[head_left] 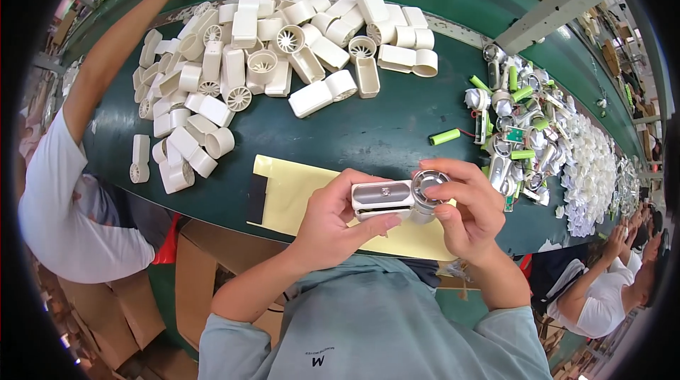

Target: The person assembles handheld rechargeable fans by snapping together fan housings, fan blades, motor assemblies, plastic casings, and circuit boards by hand.

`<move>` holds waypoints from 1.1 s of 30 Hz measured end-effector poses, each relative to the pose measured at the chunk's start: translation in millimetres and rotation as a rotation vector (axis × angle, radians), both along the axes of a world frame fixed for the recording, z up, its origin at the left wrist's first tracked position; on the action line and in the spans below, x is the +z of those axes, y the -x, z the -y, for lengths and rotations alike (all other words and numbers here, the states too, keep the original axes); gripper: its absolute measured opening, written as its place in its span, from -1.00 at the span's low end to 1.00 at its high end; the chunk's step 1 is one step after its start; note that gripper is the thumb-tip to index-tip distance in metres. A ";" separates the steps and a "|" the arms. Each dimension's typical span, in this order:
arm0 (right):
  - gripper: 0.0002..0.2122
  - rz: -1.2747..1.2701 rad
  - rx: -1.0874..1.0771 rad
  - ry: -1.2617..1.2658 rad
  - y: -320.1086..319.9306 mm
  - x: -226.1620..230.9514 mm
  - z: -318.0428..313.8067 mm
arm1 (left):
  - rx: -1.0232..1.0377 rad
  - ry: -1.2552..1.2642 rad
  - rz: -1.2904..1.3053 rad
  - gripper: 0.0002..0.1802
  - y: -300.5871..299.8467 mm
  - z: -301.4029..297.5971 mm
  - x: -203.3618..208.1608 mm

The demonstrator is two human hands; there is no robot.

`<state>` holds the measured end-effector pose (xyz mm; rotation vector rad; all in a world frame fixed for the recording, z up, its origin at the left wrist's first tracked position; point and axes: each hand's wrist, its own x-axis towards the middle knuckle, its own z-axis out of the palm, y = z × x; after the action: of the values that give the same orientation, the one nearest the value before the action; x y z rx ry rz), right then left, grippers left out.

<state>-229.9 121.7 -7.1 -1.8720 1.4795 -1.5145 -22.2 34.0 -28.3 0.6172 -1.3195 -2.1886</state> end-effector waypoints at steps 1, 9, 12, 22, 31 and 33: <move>-0.82 -0.008 0.007 -0.027 1.1 0.9 -0.4 | 0.004 -0.001 0.003 -0.60 -1.2 0.8 0.4; -0.82 -0.123 0.080 -0.060 7.7 10.8 5.4 | 0.055 0.100 0.025 -0.57 -2.9 1.5 4.2; -0.82 -0.152 0.077 -0.077 6.8 14.8 6.4 | 0.058 0.224 0.048 -0.52 -5.8 3.6 3.9; -0.84 0.040 0.165 -0.314 20.8 26.8 16.5 | 0.113 0.825 0.009 -0.62 0.3 18.1 2.7; -0.77 0.180 -0.065 -0.555 -14.9 16.1 32.3 | 0.093 0.542 0.014 -0.54 6.5 10.4 10.3; -0.92 0.055 -0.050 -0.210 -18.8 10.4 32.1 | 0.099 0.390 0.087 -0.37 7.2 11.5 11.4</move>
<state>-211.1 89.6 3.2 -1.6710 1.6029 -1.3615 -29.4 22.5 -16.8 0.6124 -1.6663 -1.7746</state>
